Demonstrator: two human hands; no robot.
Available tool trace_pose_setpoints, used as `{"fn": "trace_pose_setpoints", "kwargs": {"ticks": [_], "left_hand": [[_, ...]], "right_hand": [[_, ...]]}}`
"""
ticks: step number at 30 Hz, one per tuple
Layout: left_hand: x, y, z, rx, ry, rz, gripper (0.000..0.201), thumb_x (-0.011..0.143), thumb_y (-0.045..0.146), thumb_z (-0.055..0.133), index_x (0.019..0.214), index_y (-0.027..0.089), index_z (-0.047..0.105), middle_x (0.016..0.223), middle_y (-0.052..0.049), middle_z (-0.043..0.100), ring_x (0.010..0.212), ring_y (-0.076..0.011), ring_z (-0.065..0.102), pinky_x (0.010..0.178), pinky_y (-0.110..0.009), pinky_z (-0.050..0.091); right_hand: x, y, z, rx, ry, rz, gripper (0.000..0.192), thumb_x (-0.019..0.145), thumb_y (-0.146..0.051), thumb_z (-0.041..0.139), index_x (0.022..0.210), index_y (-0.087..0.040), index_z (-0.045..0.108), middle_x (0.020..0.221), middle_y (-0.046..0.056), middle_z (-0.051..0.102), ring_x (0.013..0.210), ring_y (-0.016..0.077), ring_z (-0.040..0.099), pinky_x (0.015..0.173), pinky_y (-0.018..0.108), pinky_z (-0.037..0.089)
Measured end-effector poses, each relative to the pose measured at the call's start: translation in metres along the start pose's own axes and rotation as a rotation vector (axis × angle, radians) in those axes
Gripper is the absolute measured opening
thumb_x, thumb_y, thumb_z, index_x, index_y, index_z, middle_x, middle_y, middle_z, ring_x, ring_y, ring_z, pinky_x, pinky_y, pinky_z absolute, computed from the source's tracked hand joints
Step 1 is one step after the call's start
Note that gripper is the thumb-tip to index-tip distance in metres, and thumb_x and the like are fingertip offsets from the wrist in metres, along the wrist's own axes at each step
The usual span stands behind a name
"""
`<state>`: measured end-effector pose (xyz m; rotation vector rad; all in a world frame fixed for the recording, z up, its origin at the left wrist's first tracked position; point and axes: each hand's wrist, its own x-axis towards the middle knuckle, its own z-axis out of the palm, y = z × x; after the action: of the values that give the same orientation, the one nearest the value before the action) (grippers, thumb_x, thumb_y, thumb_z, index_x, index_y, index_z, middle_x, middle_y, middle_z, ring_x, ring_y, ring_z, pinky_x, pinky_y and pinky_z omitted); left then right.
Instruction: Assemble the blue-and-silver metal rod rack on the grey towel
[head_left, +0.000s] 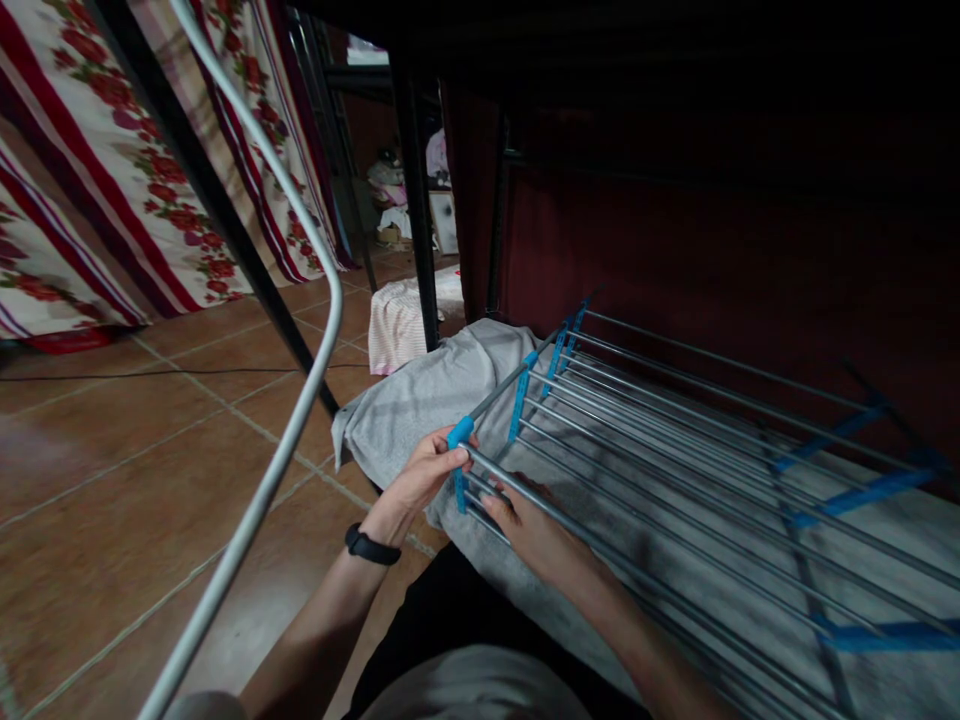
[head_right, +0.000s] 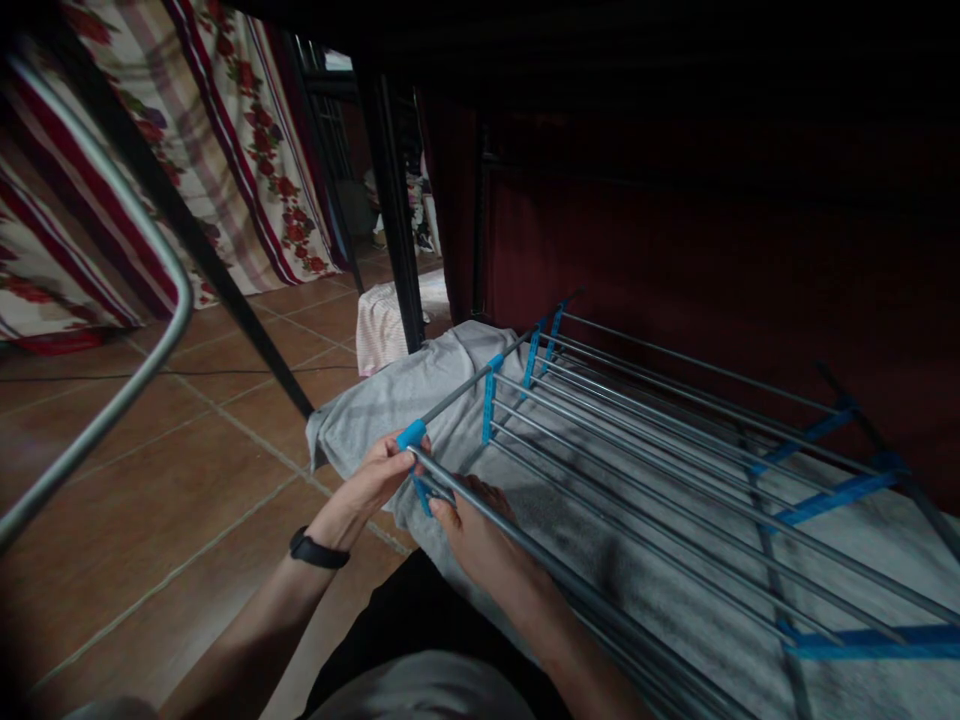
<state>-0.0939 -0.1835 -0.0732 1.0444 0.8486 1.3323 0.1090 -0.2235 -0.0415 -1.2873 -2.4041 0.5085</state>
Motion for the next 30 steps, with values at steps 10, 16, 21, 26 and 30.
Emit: {"fn": "trace_pose_setpoints", "kwargs": {"ticks": [10, 16, 21, 26, 30], "left_hand": [[-0.003, -0.003, 0.001, -0.044, 0.021, -0.022, 0.046, 0.06, 0.044, 0.096, 0.085, 0.014, 0.072, 0.062, 0.001, 0.058, 0.057, -0.01, 0.048, 0.058, -0.021, 0.037], [-0.005, 0.004, 0.004, -0.126, 0.043, -0.031, 0.061, 0.075, 0.075, 0.074, 0.08, 0.014, 0.073, 0.071, -0.006, 0.064, 0.063, -0.0164, 0.057, 0.063, -0.028, 0.047], [-0.001, 0.013, 0.016, 0.006, 0.067, -0.102, 0.071, 0.081, 0.084, 0.055, 0.07, 0.016, 0.068, 0.059, -0.004, 0.058, 0.054, -0.0156, 0.051, 0.056, -0.028, 0.043], [-0.001, 0.013, 0.026, 0.086, 0.147, -0.073, 0.072, 0.086, 0.083, 0.046, 0.068, 0.017, 0.066, 0.05, 0.0, 0.048, 0.05, -0.0142, 0.046, 0.055, -0.027, 0.039], [0.0, 0.011, 0.03, 0.121, 0.23, -0.038, 0.068, 0.089, 0.079, 0.046, 0.068, 0.017, 0.065, 0.047, 0.001, 0.046, 0.048, -0.014, 0.044, 0.054, -0.028, 0.037]], "right_hand": [[-0.033, -0.027, -0.014, -0.313, 0.336, -0.445, 0.04, 0.102, -0.011, 0.043, 0.138, -0.016, 0.057, 0.14, 0.009, 0.065, 0.132, 0.0211, 0.056, 0.117, 0.038, 0.042], [-0.013, -0.027, -0.02, -0.567, 0.152, -0.069, 0.043, 0.101, -0.01, 0.047, 0.143, -0.012, 0.054, 0.116, 0.014, 0.073, 0.09, 0.0219, 0.072, 0.073, 0.033, 0.057], [-0.006, -0.034, -0.024, -0.59, 0.078, -0.041, 0.042, 0.098, -0.004, 0.046, 0.137, -0.014, 0.057, 0.11, 0.011, 0.073, 0.086, 0.0197, 0.073, 0.067, 0.031, 0.054], [-0.006, -0.034, -0.026, -0.577, 0.09, -0.046, 0.041, 0.097, -0.004, 0.042, 0.133, -0.015, 0.058, 0.11, 0.01, 0.073, 0.084, 0.0192, 0.073, 0.066, 0.031, 0.052], [-0.005, -0.033, -0.027, -0.545, 0.074, -0.043, 0.037, 0.1, -0.007, 0.04, 0.131, -0.016, 0.058, 0.108, 0.01, 0.073, 0.08, 0.0179, 0.073, 0.064, 0.031, 0.05]]}}
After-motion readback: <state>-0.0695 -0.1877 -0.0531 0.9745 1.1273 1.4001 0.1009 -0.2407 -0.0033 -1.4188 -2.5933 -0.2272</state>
